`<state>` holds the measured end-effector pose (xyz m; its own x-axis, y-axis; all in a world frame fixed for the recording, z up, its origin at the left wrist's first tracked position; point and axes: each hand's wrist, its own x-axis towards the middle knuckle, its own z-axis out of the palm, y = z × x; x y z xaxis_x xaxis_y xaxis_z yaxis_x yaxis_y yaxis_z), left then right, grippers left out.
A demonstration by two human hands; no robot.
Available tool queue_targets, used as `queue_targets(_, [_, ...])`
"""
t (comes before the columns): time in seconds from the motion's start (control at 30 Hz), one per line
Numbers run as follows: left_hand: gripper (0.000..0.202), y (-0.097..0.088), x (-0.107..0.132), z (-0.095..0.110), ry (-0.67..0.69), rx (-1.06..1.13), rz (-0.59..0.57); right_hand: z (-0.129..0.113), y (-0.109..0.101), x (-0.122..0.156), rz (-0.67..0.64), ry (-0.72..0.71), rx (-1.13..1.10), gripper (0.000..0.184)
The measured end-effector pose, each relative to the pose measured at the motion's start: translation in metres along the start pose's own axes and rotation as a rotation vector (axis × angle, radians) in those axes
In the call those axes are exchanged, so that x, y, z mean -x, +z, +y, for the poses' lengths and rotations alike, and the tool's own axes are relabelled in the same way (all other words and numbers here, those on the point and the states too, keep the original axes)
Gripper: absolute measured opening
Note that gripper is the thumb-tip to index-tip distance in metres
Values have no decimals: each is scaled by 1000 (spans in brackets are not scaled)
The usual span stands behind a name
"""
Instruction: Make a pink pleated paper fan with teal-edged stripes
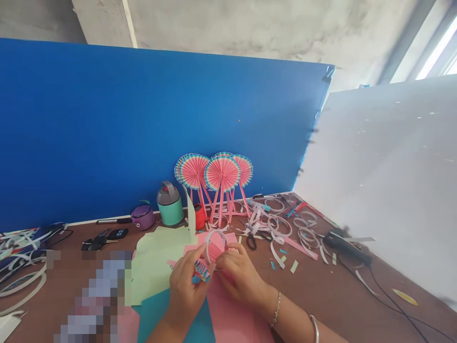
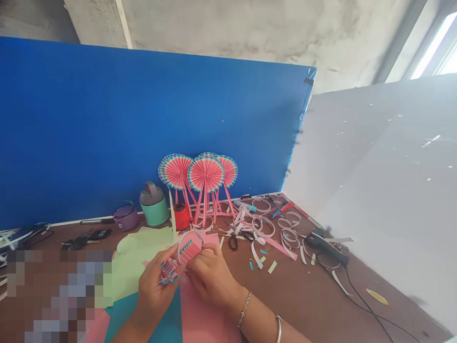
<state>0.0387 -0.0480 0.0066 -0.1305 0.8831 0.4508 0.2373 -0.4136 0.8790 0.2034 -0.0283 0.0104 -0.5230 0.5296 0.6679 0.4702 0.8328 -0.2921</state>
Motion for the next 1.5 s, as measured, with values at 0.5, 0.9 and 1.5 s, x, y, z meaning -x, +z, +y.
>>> queue_targets(0.5, [40,8,3,5,-24,15,25,0,1,1,-88,-11,125,28])
queue_targets(0.9, [49,-4,2,-20,11,-94,-51,3,1,3,-129,14,144,28])
queue_targets(1.5, [28,-5,3,-20,167,-139,-10,3,7,6,-172,-8,131,26])
